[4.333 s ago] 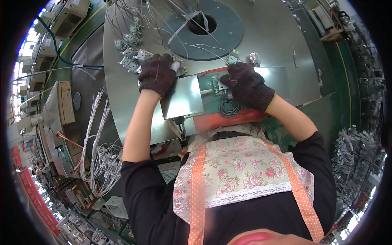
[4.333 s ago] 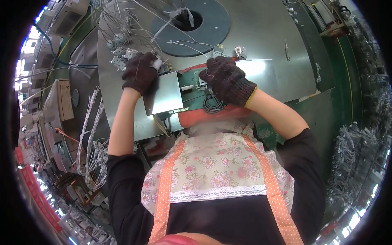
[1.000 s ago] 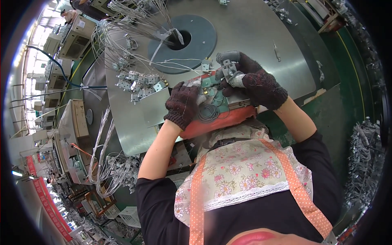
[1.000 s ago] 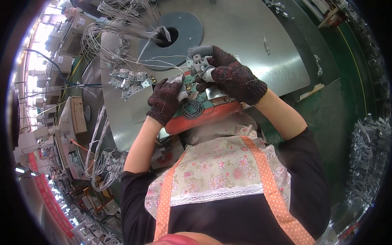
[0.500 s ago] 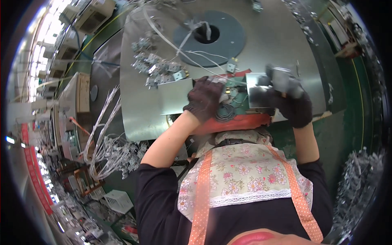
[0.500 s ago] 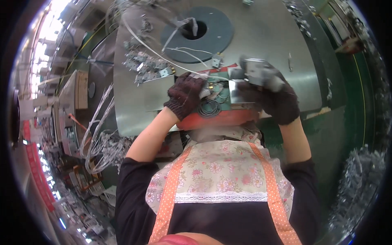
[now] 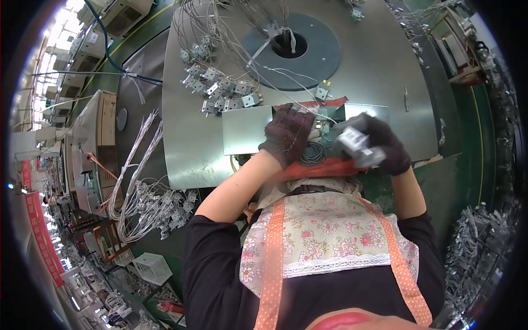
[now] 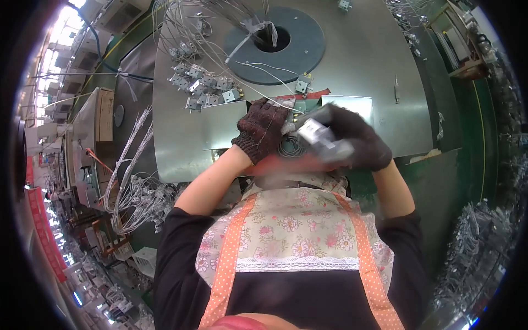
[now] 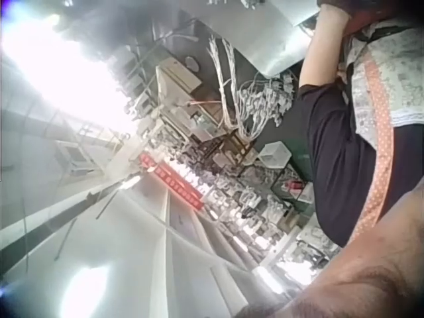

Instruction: Assembling small metal and plastic electronic components with attached wiring at a production workstation.

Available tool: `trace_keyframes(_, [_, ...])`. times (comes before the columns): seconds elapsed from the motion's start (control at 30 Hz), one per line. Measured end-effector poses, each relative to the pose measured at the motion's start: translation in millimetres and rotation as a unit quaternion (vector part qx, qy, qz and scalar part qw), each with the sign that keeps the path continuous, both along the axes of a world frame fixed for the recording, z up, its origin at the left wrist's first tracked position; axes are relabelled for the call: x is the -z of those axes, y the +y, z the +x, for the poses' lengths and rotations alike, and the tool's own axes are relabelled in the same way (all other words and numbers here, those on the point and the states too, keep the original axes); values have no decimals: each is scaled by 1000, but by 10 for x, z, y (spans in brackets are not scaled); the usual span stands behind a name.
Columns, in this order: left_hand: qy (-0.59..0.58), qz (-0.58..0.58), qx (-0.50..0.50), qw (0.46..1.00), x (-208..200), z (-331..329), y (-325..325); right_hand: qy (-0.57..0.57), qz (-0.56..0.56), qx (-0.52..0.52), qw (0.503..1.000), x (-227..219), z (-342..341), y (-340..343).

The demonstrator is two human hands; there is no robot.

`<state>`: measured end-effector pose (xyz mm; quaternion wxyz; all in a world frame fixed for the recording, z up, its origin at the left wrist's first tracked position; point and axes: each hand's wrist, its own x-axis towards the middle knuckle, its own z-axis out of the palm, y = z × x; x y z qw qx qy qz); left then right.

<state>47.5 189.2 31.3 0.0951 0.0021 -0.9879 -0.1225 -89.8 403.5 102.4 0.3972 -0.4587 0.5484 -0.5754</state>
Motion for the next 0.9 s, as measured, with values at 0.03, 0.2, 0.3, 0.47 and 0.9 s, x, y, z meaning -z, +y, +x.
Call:
trace_keyframes(0.03, [33, 15, -3, 999, 49, 22, -9, -136, -37, 18, 990, -6, -3, 24])
trace_keyframes(0.2, [-8, -2, -8, 1000, 8, -23, -16, -349, -191, 26, 917, -43, -191, 111])
trace_keyframes(0.3, [-25, 208, -47, 977, -72, -103, -91, -385, -188, 91, 899, 90, -269, 192])
trace_keyframes(0.47, [-184, 341, -24, 922, -469, -417, -858, 110, -4, 29, 993, -157, -111, -297])
trace_keyframes(0.9, [-171, 21, -122, 977, -178, 23, -1543, 611, 110, -14, 784, 355, 122, -890])
